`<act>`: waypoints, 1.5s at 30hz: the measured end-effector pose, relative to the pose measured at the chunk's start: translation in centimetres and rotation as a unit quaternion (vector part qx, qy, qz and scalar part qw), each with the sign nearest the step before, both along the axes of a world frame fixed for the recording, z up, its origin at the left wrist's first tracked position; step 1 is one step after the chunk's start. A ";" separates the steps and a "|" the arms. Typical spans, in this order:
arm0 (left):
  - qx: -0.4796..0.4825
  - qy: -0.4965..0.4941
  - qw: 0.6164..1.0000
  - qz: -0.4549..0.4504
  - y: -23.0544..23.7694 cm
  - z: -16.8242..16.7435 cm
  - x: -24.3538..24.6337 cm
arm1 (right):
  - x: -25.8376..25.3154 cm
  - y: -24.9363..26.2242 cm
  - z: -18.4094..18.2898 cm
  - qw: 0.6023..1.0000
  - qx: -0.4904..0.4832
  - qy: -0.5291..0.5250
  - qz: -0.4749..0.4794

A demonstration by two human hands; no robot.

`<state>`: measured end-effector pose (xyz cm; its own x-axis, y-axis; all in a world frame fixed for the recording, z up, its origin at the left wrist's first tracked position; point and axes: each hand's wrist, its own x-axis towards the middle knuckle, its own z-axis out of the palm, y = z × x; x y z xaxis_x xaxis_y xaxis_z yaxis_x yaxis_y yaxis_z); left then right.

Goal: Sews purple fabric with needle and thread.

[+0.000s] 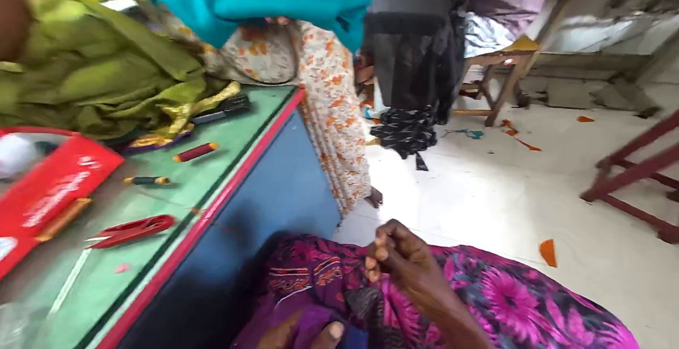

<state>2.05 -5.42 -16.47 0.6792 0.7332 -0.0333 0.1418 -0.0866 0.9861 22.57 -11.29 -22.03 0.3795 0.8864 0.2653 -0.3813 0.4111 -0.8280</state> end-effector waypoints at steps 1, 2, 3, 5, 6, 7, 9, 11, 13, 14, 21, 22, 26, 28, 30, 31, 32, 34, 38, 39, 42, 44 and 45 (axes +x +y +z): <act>-0.005 -0.002 1.000 0.008 -0.1 0.2 0.1 | 0.0 0.1 -0.3 0.999 0.007 -0.052 -0.001; -0.015 -0.005 1.000 0.020 -0.2 0.3 0.1 | -0.1 0.1 -0.6 0.995 0.015 -0.102 -0.001; -0.024 -0.007 0.999 0.033 -0.3 0.5 0.2 | -0.2 0.1 -0.9 0.989 0.025 -0.147 0.003; -0.029 -0.012 0.998 0.049 -0.3 0.5 0.2 | -0.4 0.3 -1.3 0.976 0.044 -0.211 0.009; -0.027 -0.014 0.998 0.052 -0.2 0.5 0.1 | -0.5 0.3 -1.4 0.971 0.049 -0.233 0.007; -0.022 -0.013 0.998 0.053 -0.2 0.4 0.1 | -0.6 0.4 -1.5 0.966 0.051 -0.252 0.001; -0.020 -0.011 0.998 0.056 -0.1 0.5 0.1 | -0.7 0.5 -1.6 0.957 0.053 -0.284 -0.011; -0.023 -0.015 0.998 0.057 -0.1 0.5 0.1 | -0.8 0.6 -1.6 0.951 0.060 -0.302 -0.019; -0.022 -0.020 0.998 0.056 0.0 0.4 0.1 | -0.9 0.6 -1.6 0.948 0.070 -0.308 -0.021; -0.022 -0.023 0.998 0.056 0.0 0.4 0.1 | -0.9 0.6 -1.6 0.948 0.073 -0.310 -0.021; -0.017 -0.031 0.998 0.053 0.1 0.1 0.0 | -1.2 0.6 -1.6 0.950 0.073 -0.302 -0.021; -0.018 -0.031 0.998 0.052 0.1 0.1 0.0 | -1.2 0.6 -1.6 0.950 0.073 -0.302 -0.021; -0.012 -0.025 0.998 0.049 0.2 -0.1 -0.1 | -1.3 0.6 -1.7 0.950 0.084 -0.301 -0.023; -0.011 -0.019 0.999 0.050 0.2 0.0 0.0 | -1.4 0.6 -1.7 0.948 0.087 -0.304 -0.026; -0.006 -0.013 0.999 0.052 0.2 0.0 0.0 | -1.4 0.6 -1.7 0.947 0.087 -0.308 -0.031; -0.005 -0.008 0.998 0.056 0.2 0.0 0.0 | -1.5 0.6 -1.7 0.946 0.089 -0.309 -0.032; -0.004 -0.006 0.998 0.056 0.3 0.0 0.0 | -1.5 0.6 -1.7 0.945 0.090 -0.312 -0.032; -0.002 -0.006 0.999 0.051 0.3 -0.1 0.0 | -1.5 0.6 -1.7 0.945 0.090 -0.312 -0.032; 0.014 0.006 0.999 0.047 0.3 -0.2 -0.1 | -1.5 0.5 -1.7 0.951 0.090 -0.295 -0.019; 0.020 0.005 0.999 0.045 0.3 -0.3 -0.1 | -1.5 0.5 -1.7 0.952 0.090 -0.291 -0.015; 0.031 0.010 0.998 0.047 0.3 -0.5 -0.1 | -1.5 0.5 -1.7 0.954 0.086 -0.287 -0.011; 0.035 0.016 0.998 0.050 0.3 -0.6 -0.1 | -1.6 0.5 -1.8 0.957 0.082 -0.280 -0.005; 0.038 0.018 0.998 0.052 0.2 -0.7 -0.1 | -1.7 0.5 -1.8 0.958 0.081 -0.274 -0.001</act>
